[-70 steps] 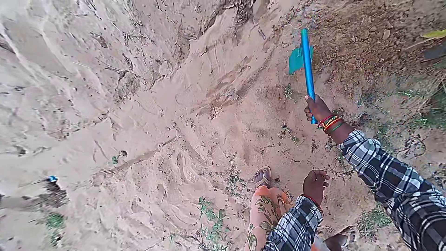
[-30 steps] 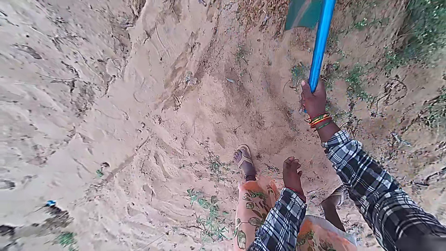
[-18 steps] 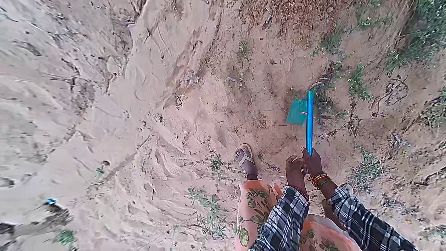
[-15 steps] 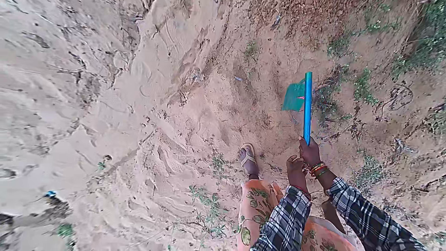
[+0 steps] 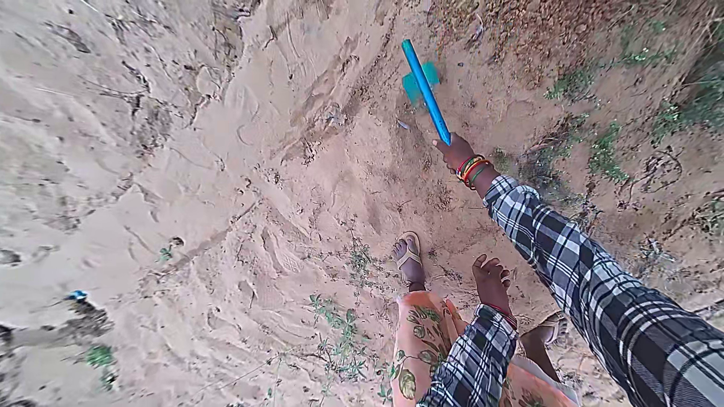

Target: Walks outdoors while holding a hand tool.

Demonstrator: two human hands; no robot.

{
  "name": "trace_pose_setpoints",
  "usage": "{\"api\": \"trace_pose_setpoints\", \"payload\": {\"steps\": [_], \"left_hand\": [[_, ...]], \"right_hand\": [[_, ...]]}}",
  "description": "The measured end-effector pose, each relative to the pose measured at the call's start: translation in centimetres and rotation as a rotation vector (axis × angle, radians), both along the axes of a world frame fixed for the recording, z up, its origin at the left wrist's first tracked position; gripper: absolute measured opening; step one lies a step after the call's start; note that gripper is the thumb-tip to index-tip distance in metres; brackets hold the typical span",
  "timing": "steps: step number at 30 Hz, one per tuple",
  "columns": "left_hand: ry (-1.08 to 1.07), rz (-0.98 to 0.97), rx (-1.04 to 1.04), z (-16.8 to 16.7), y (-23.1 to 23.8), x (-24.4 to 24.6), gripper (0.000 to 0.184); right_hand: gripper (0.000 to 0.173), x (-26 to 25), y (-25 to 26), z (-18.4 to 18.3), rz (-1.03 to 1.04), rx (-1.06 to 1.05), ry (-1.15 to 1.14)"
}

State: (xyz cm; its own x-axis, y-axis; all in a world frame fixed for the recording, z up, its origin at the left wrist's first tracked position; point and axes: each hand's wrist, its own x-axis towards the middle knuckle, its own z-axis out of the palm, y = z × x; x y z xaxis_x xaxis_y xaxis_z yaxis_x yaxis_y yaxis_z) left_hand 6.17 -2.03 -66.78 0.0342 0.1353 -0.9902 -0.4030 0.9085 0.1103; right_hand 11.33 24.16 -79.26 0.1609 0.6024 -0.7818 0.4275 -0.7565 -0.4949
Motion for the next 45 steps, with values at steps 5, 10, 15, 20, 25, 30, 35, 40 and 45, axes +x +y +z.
{"api": "trace_pose_setpoints", "payload": {"steps": [5,10,15,20,25,30,35,40,45], "left_hand": [[0.125,0.017,0.037,-1.0,-0.4,-0.1,0.055],[-0.010,-0.075,-0.142,-0.6,-2.7,1.3,0.057],[-0.046,-0.184,-0.020,-1.1,-4.5,2.3,0.044],[-0.085,-0.231,-0.096,-1.5,-7.1,3.9,0.041],[-0.063,-0.295,-0.052,-2.2,-7.5,4.2,0.038],[-0.065,-0.278,-0.022,-2.2,-6.8,4.5,0.035],[-0.054,-0.258,0.002,-2.2,-7.0,4.7,0.033],[-0.074,-0.265,-0.035,-2.9,-8.3,4.4,0.032],[-0.065,-0.272,-0.013,-3.0,-7.7,4.2,0.031]], "right_hand": [[0.042,-1.1,-18.1,4.3,-0.170,-0.201,0.140],[0.036,2.5,-22.9,6.1,-0.184,-0.075,0.072],[0.041,8.7,-17.4,5.5,-0.219,0.489,-0.126],[0.043,12.7,-20.7,-2.5,-0.339,0.335,-0.134],[0.041,13.0,-31.2,-1.3,-0.245,-0.120,-0.115],[0.036,14.9,-32.4,3.0,-0.429,-0.075,-0.066],[0.034,22.2,-18.7,6.8,-0.616,0.513,-0.048],[0.026,26.2,-8.7,4.3,-0.664,0.792,0.018],[0.050,23.5,-16.3,0.4,-0.576,0.135,-0.064]]}}
